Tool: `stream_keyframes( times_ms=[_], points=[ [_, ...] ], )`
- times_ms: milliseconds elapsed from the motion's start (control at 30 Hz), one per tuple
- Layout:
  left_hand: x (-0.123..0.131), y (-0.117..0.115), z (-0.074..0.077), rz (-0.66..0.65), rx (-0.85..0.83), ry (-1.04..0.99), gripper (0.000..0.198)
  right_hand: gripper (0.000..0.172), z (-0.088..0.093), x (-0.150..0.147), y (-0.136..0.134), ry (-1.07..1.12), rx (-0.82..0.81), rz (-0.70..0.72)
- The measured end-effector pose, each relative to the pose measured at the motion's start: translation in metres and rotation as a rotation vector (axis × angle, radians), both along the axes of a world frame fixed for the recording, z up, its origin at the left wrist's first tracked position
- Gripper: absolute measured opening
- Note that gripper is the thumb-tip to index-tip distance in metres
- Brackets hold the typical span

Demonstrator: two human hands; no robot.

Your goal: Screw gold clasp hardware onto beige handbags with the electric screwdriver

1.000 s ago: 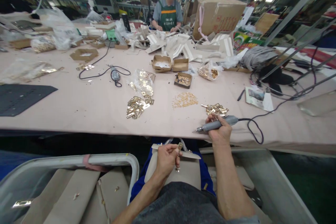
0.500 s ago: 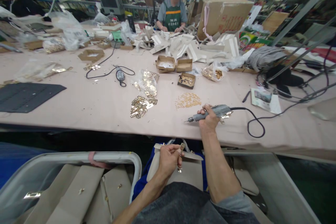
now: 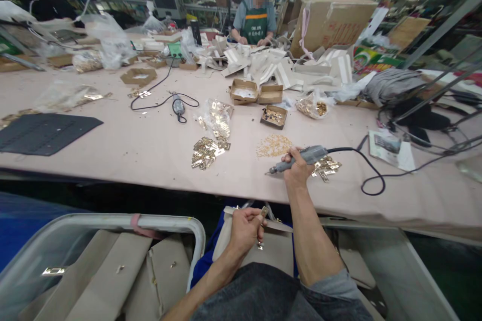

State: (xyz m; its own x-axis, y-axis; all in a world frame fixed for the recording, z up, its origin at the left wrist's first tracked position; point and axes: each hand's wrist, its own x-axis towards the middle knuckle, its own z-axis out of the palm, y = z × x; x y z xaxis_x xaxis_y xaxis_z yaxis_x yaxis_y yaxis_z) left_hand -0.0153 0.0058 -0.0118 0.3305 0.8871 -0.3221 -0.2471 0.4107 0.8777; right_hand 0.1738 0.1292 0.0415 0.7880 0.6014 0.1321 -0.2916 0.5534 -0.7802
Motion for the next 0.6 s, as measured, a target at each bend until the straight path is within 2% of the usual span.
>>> stream_keyframes(
  times_ms=[267, 600],
  points=[
    [-0.0003, 0.0038, -0.0021, 0.012, 0.004, -0.003, 0.04, 0.031, 0.0018, 0.0021, 0.0016, -0.027, -0.035, -0.003],
    [0.0018, 0.0059, 0.0022, 0.009, -0.006, 0.007, 0.038, 0.032, 0.0051, 0.0058, 0.0049, 0.02, -0.046, -0.038]
  ],
)
